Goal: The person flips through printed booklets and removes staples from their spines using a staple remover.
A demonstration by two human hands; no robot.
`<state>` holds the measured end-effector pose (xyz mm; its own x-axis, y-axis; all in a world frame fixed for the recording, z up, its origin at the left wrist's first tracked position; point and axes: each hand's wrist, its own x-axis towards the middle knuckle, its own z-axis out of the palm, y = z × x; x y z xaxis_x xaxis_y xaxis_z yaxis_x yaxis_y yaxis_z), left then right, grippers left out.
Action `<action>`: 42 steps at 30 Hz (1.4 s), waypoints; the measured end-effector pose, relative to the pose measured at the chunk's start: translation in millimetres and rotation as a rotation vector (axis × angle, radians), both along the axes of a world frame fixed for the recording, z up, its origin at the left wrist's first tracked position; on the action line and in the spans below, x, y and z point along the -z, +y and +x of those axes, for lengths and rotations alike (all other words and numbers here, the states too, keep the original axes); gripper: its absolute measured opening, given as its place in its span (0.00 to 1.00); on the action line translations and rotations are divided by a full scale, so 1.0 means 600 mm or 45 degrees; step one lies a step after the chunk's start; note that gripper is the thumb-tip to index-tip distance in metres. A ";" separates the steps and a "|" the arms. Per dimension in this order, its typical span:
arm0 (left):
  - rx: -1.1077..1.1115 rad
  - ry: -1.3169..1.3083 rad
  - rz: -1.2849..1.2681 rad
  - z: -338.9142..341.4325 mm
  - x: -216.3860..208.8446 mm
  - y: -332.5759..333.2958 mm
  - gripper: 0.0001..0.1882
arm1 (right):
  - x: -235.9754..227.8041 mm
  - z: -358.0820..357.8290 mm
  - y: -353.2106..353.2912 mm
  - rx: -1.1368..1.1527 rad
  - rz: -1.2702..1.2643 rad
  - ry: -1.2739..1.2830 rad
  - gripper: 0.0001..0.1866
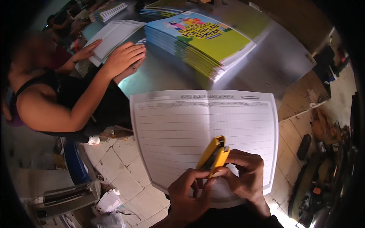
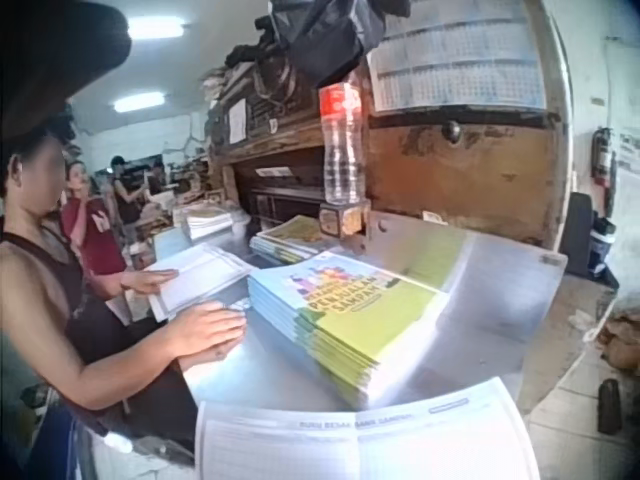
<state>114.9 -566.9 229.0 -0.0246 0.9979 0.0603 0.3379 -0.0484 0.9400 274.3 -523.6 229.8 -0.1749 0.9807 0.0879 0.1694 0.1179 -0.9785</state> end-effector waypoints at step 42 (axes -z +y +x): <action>0.014 -0.351 -0.265 -0.008 0.009 0.007 0.10 | 0.000 0.022 0.027 -0.073 -0.627 0.276 0.11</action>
<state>110.3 -562.5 223.7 -0.0004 0.9883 -0.1523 0.0703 0.1519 0.9859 287.6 -507.4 230.0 -0.2582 0.9043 -0.3399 -0.0357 -0.3605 -0.9321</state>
